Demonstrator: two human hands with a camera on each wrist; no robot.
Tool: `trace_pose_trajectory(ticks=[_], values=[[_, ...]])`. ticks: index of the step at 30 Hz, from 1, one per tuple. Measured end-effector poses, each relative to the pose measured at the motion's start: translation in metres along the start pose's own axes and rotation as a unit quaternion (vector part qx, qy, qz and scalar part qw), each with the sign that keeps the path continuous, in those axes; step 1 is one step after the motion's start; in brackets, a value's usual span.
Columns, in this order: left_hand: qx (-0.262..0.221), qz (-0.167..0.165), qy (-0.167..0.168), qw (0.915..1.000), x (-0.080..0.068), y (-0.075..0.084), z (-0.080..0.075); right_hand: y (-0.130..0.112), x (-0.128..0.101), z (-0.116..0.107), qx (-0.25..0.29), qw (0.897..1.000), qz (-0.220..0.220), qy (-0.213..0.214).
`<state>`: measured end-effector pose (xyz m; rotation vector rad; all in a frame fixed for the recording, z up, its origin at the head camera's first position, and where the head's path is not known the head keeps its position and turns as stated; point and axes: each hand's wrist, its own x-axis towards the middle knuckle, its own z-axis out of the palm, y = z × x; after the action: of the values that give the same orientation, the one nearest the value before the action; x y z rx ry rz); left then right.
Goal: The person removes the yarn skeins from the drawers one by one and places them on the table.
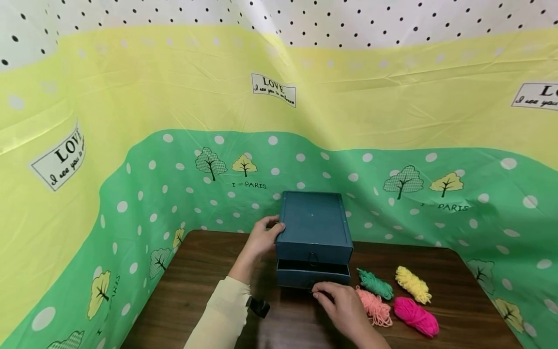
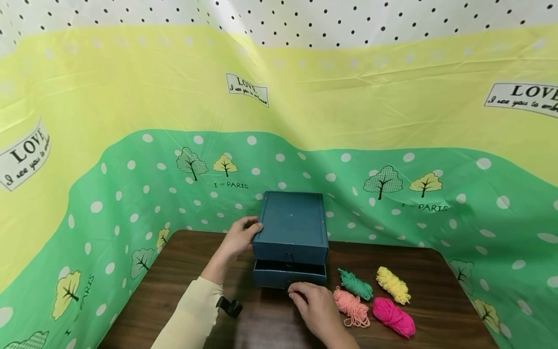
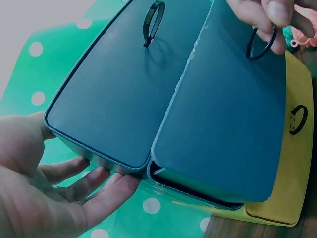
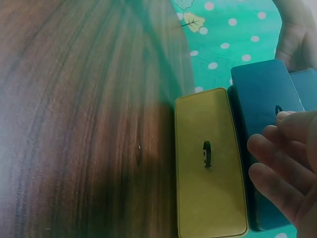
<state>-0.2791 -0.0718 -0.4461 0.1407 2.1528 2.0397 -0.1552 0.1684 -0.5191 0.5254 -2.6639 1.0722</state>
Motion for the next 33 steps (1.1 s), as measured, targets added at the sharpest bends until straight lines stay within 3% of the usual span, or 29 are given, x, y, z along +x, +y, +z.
trace_pose_trajectory(ticks=[11,20,26,33], values=[[0.011,-0.003,-0.003,0.9999,-0.002,0.002,-0.001,0.005,0.014,0.003,-0.020,0.999,0.043,0.001],[0.013,-0.012,0.006,0.9998,-0.002,0.003,-0.002,0.009,0.023,0.006,-0.040,0.998,0.054,0.011],[0.018,-0.006,-0.005,0.9998,-0.002,0.003,-0.004,0.010,0.027,0.009,-0.046,0.996,0.076,0.010],[0.017,-0.004,-0.007,0.9998,-0.001,0.002,-0.005,0.012,0.030,0.013,-0.054,0.996,0.068,0.028]])
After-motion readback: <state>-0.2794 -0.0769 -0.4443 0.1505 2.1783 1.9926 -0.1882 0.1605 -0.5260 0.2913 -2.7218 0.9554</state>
